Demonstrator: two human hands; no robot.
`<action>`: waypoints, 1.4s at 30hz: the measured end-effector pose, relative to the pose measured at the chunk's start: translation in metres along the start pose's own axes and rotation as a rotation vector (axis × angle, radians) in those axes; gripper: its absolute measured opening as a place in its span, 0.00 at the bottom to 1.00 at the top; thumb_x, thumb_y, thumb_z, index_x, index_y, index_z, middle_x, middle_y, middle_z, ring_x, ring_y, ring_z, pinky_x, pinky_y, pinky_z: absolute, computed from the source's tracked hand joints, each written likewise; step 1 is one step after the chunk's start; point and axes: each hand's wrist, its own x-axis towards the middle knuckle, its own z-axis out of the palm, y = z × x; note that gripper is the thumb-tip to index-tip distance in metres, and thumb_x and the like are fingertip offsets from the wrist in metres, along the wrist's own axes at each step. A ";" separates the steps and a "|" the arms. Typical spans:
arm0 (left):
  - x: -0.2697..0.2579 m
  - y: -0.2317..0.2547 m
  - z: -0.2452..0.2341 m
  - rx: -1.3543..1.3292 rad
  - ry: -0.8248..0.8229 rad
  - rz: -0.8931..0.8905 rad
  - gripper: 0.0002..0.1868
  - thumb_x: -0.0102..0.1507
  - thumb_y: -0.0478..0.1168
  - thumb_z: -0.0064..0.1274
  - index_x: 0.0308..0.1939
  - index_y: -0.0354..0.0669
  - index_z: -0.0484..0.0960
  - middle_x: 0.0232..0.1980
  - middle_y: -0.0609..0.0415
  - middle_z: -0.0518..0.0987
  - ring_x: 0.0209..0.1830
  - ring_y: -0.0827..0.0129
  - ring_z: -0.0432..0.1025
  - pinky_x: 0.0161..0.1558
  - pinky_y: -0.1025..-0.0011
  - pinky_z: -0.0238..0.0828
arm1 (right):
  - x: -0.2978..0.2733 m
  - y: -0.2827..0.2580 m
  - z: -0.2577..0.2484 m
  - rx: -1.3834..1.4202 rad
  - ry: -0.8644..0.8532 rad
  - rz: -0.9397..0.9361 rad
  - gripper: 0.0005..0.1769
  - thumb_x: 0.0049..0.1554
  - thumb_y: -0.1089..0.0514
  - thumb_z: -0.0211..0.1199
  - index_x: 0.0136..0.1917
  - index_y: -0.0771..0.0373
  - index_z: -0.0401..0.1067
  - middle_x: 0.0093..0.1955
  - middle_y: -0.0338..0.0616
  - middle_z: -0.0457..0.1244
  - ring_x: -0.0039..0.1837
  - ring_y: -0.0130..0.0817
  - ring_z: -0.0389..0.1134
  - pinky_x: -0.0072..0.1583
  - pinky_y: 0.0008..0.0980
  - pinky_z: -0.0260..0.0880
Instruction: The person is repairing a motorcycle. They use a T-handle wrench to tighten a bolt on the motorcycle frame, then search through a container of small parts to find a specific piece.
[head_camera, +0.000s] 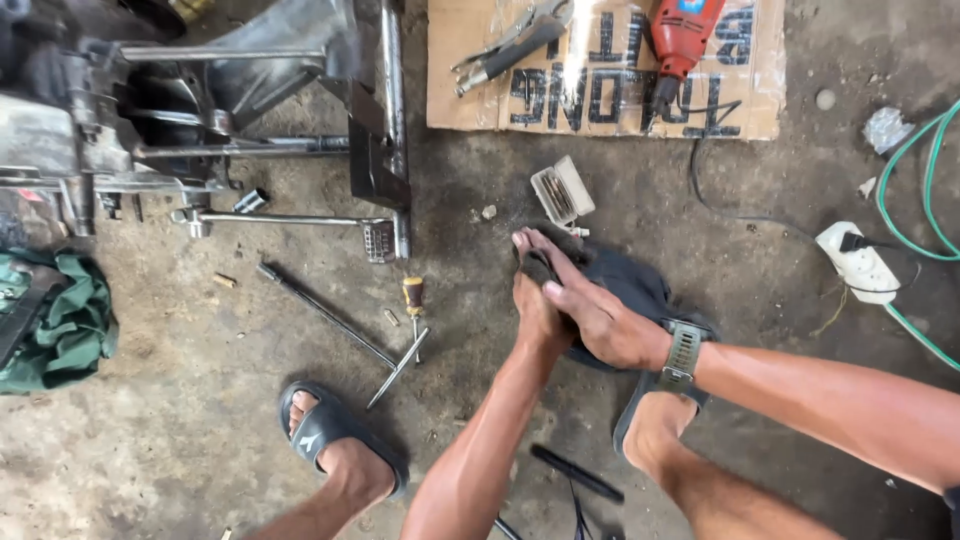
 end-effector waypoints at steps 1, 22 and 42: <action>-0.001 0.005 0.004 -0.041 -0.014 -0.011 0.39 0.72 0.69 0.28 0.66 0.40 0.70 0.64 0.42 0.70 0.63 0.58 0.65 0.62 0.61 0.63 | 0.001 -0.010 -0.005 -0.032 -0.082 0.054 0.38 0.68 0.45 0.39 0.83 0.65 0.42 0.85 0.61 0.39 0.84 0.55 0.35 0.80 0.59 0.27; -0.001 -0.016 -0.017 -0.082 -0.193 -0.105 0.48 0.69 0.81 0.20 0.70 0.48 0.69 0.62 0.55 0.74 0.66 0.56 0.69 0.72 0.45 0.56 | 0.027 0.055 -0.056 -0.644 0.161 -0.449 0.21 0.64 0.44 0.51 0.37 0.58 0.69 0.31 0.43 0.61 0.39 0.53 0.68 0.43 0.42 0.70; -0.013 0.120 0.003 0.491 -0.139 -0.227 0.38 0.77 0.63 0.26 0.79 0.38 0.60 0.71 0.44 0.73 0.76 0.52 0.64 0.71 0.42 0.56 | 0.142 -0.064 -0.089 -1.604 0.218 0.284 0.22 0.59 0.51 0.58 0.60 0.69 0.71 0.51 0.59 0.65 0.55 0.58 0.70 0.53 0.52 0.73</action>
